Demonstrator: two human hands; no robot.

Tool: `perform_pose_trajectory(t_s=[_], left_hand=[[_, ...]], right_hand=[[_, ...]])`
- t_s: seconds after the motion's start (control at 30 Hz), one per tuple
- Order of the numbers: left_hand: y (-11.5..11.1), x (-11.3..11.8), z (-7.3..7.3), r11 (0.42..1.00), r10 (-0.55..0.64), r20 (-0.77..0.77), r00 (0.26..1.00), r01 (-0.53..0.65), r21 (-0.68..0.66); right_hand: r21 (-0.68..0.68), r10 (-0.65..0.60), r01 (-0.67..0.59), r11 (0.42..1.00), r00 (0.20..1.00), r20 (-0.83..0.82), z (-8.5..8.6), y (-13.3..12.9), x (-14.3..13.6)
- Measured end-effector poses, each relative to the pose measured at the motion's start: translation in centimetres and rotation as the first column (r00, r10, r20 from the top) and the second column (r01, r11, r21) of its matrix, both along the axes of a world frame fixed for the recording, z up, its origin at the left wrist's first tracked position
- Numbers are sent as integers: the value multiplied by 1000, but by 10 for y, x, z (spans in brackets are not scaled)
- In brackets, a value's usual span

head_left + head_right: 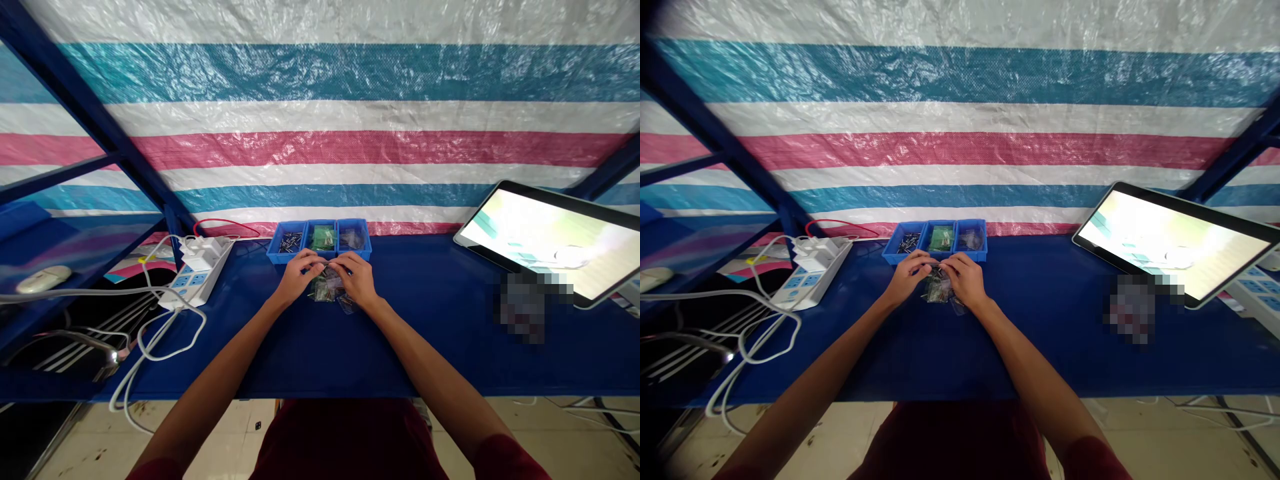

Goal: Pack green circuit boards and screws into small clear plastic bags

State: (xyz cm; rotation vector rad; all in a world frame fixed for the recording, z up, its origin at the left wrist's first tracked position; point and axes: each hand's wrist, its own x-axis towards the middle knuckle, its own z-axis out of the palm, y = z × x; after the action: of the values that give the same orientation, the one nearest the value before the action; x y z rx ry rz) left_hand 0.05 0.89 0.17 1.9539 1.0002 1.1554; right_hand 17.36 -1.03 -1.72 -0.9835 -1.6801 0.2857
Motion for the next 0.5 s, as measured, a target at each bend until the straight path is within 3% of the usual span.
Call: perform_pose_trajectory(t_s=[0.13, 0.33, 0.5], left_hand=[[3, -2, -4, 998, 55, -52, 997, -53, 42], [6, -1, -7, 989, 23, 50, 998, -15, -149], [7, 0, -8, 975, 29, 127, 992, 0, -221]], right_hand=[[-63, -22, 17, 998, 997, -75, 6, -3, 0], [-271, 22, -78, 959, 979, -203, 6, -5, 0], [-336, 81, -146, 931, 976, -200, 3, -2, 0]])
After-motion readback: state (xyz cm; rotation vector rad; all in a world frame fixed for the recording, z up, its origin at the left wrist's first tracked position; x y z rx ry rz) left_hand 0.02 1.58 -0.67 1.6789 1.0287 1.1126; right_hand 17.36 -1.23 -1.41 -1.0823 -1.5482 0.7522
